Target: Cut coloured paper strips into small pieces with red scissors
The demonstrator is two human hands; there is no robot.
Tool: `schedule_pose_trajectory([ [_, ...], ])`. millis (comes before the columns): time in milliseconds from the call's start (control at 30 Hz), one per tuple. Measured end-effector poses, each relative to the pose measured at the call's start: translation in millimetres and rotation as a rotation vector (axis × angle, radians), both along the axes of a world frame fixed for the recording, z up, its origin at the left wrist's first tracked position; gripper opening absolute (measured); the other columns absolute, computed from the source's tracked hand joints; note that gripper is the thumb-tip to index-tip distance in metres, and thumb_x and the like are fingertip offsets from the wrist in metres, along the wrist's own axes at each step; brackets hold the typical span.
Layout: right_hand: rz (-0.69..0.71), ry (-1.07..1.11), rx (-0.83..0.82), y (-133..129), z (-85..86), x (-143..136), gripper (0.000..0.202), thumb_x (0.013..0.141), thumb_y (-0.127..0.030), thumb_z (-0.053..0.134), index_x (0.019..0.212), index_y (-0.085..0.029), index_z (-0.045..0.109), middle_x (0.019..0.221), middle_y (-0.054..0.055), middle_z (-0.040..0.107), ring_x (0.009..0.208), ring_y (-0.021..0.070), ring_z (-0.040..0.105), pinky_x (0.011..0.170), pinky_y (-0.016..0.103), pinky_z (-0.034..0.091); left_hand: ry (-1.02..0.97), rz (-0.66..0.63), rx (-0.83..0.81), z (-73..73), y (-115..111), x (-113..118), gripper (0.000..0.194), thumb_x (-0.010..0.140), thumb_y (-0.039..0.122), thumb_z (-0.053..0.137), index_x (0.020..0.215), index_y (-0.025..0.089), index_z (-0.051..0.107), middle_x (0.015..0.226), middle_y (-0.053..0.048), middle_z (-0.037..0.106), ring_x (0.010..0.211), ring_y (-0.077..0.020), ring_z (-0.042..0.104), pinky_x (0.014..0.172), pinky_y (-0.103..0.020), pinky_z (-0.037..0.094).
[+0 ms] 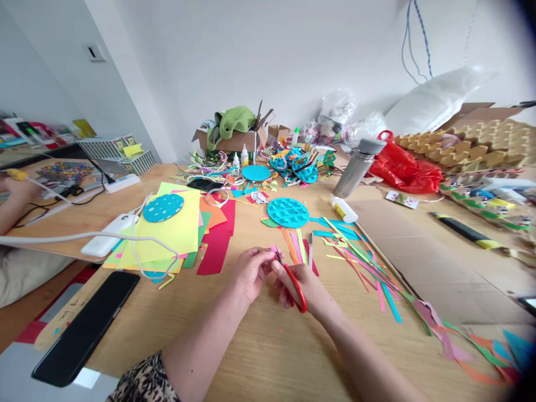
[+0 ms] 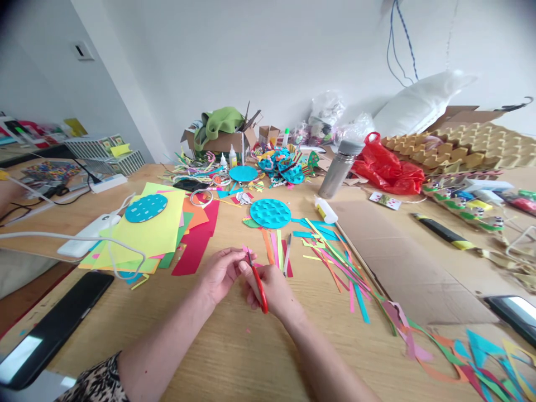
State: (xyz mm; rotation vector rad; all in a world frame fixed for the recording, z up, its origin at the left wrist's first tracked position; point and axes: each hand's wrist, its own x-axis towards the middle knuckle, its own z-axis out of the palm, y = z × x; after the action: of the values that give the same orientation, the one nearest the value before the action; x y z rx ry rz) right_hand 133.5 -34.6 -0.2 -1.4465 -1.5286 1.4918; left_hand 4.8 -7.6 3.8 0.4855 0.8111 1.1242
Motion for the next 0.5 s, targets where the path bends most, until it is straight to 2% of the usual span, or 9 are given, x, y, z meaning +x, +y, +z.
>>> schedule_pose_trajectory([
  [167, -0.022, 0.010, 0.015, 1.7, -4.6, 1.4, 0.053, 0.079, -0.061, 0.051, 0.053, -0.015, 0.054, 0.039, 0.002, 0.055, 0.031, 0.0108, 0.048, 0.033, 0.020, 0.036, 0.059, 0.003, 0.043, -1.8, -0.2, 1.3, 0.011, 0.056, 0.015, 0.071, 0.054, 0.012, 0.060, 0.057, -0.001, 0.058, 0.056, -0.0084, 0.051, 0.057, -0.022, 0.039],
  [500, -0.026, -0.010, 0.028, 1.9, -6.0, 3.2, 0.053, 0.079, -0.062, 0.052, 0.053, -0.015, 0.053, 0.038, 0.002, 0.055, 0.032, 0.0103, 0.048, 0.034, 0.020, 0.036, 0.099, -0.018, 0.064, -3.9, 0.7, -0.8, 0.013, 0.060, 0.023, 0.070, 0.059, 0.013, 0.061, 0.059, -0.001, 0.058, 0.058, -0.0097, 0.051, 0.059, -0.024, 0.037],
])
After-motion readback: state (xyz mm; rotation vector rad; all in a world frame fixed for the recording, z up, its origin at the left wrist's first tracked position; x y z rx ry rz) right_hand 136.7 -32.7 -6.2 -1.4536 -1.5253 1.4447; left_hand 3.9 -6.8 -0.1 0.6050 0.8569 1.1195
